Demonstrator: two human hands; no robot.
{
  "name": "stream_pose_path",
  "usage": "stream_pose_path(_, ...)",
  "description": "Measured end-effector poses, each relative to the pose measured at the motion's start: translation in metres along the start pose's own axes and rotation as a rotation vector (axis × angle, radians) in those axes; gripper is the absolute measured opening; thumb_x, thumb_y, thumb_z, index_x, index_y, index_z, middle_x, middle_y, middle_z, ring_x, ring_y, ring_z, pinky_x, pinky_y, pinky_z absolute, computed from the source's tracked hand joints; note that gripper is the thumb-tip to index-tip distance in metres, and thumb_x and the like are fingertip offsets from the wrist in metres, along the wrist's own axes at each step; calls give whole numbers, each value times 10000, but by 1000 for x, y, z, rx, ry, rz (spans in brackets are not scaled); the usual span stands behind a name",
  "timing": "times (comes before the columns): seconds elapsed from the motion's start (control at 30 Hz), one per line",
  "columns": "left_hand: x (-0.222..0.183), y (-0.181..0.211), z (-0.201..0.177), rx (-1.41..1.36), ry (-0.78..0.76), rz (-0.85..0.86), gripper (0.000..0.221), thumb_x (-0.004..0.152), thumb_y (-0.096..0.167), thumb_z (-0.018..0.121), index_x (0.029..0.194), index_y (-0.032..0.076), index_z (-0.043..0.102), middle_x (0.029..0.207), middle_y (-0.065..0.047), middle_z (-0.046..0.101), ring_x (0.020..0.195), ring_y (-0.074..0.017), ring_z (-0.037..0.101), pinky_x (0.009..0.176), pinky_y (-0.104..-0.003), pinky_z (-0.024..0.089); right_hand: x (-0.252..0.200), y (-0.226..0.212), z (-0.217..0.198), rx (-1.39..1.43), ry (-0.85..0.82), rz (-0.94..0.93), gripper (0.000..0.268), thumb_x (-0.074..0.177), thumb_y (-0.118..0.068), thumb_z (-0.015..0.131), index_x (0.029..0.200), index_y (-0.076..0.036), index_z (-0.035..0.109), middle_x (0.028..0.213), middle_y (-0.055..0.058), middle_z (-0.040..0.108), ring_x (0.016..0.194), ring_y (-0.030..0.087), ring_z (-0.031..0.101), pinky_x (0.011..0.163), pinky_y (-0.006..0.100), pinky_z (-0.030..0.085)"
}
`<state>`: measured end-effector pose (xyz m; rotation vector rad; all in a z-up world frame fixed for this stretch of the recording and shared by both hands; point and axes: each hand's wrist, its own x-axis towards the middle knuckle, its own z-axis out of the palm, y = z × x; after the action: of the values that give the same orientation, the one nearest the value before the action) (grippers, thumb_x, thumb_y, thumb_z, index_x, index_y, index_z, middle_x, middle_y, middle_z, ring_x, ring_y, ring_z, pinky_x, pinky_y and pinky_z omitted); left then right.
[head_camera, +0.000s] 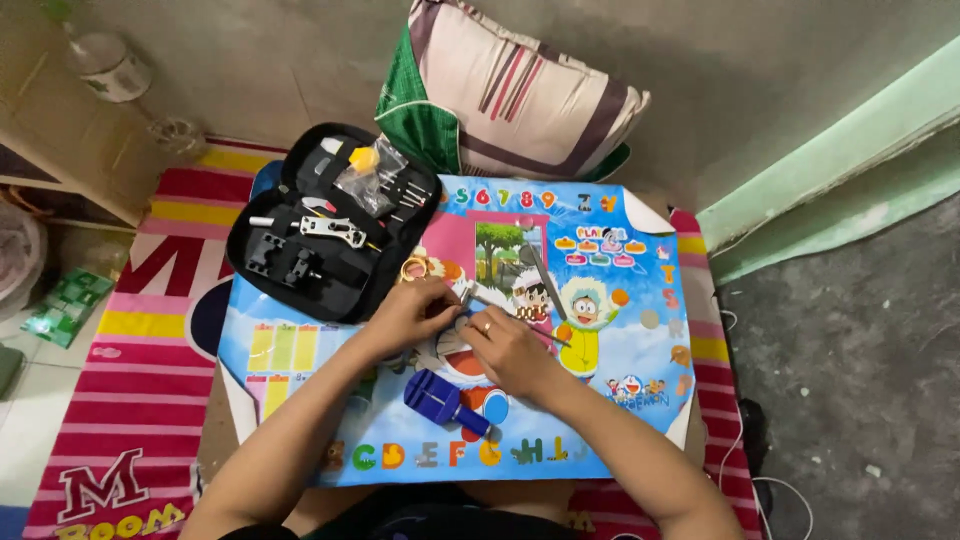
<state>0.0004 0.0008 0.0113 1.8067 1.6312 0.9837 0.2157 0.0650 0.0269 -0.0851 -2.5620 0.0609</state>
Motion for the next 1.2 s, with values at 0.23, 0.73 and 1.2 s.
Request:
stream_pose_path(0.23, 1, 5, -5, -11, -26, 43, 122, 907, 203, 707, 963, 103, 748, 905, -146, 730, 880, -376, 710, 764, -447, 556, -6, 2, 8, -90, 18, -29, 200, 944, -20, 506, 1081, -17, 652, 1004, 127, 589, 969, 312, 621, 741, 343, 532)
stream_pose_path(0.73, -4, 1, -4, -47, 5, 28, 131, 912, 168, 700, 974, 64, 748, 909, -180, 730, 887, -386, 710, 759, -454, 557, 10, -13, -11, 220, -16, 90, 193, 980, 14, 457, 1057, -5, 633, 906, 119, 586, 889, 328, 626, 805, 382, 559)
stream_pose_path(1.2, -5, -2, 1, 0, 38, 79, 142, 910, 193, 698, 963, 67, 736, 885, -172, 723, 871, -393, 706, 742, -466, 554, 5, -13, -3, 183, 93, -16, 201, 997, -2, 437, 1109, 1, 604, 936, 120, 562, 856, 318, 613, 790, 389, 551)
